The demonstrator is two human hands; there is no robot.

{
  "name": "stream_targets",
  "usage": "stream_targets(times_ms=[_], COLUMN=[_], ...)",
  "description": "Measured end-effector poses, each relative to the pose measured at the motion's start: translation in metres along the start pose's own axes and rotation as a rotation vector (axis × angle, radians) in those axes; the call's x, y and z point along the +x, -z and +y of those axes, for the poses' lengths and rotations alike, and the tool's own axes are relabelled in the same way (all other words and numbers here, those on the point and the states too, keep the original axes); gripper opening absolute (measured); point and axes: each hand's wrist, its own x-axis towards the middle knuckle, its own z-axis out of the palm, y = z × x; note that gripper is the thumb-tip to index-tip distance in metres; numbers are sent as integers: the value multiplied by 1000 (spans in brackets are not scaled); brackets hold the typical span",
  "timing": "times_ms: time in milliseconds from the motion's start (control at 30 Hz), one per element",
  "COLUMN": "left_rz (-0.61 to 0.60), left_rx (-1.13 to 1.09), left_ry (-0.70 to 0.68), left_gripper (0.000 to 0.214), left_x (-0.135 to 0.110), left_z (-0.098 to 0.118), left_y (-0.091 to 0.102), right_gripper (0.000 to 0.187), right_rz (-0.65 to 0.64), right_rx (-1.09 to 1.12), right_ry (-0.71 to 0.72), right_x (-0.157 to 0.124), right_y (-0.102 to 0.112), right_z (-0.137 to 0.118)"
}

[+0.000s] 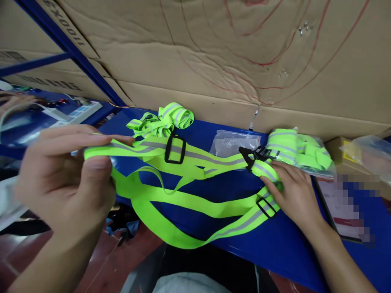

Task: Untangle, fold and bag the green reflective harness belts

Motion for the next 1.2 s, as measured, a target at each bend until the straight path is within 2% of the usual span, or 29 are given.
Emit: stream_targets(times_ms=[100,200,300,400,500,567,733,833,933,1067,1200], left_rz=[69,-84,-333,-511,-660,-713,-774,-742,-661,-620,-628], left_rx=[-16,127,307,373,368,352,353,423,471,430,418], left_ry=[-48,-6,-11,-8,56,75,54,0,-108,-295,-383], left_gripper=[18,21,18,23,30,32,27,31,33,36,34], left_x=[-6,-28,-58,-81,-91,-91,-87,-84,-80,-70,-69], left_z=[-25,-52,-74,-84,-85,-85,-83,-78,-65,-46,-43], left_y=[8,18,26,29,30,30,28,21,8,-14,-34], right_gripper=[37,35,41,42,35,33,32,30,29,31,32], right_rz=[164,258,208,110,42,20,-31,-52,-84,-125,-158], right_rx=[-19,-60,-89,-73,-37,-31,-22,-7,-12,1,25], right_ry=[-44,-82,-95,-97,-115,-129,-164,-156,-165,-172,-166], right_x=[2,3,0,-2,-3,-3,-2,-2,-2,-1,-1], right_y=[6,10,6,1,-2,-1,-1,-1,-1,1,2], right_z=[1,5,11,15,15,12,6,4,2,-1,-4])
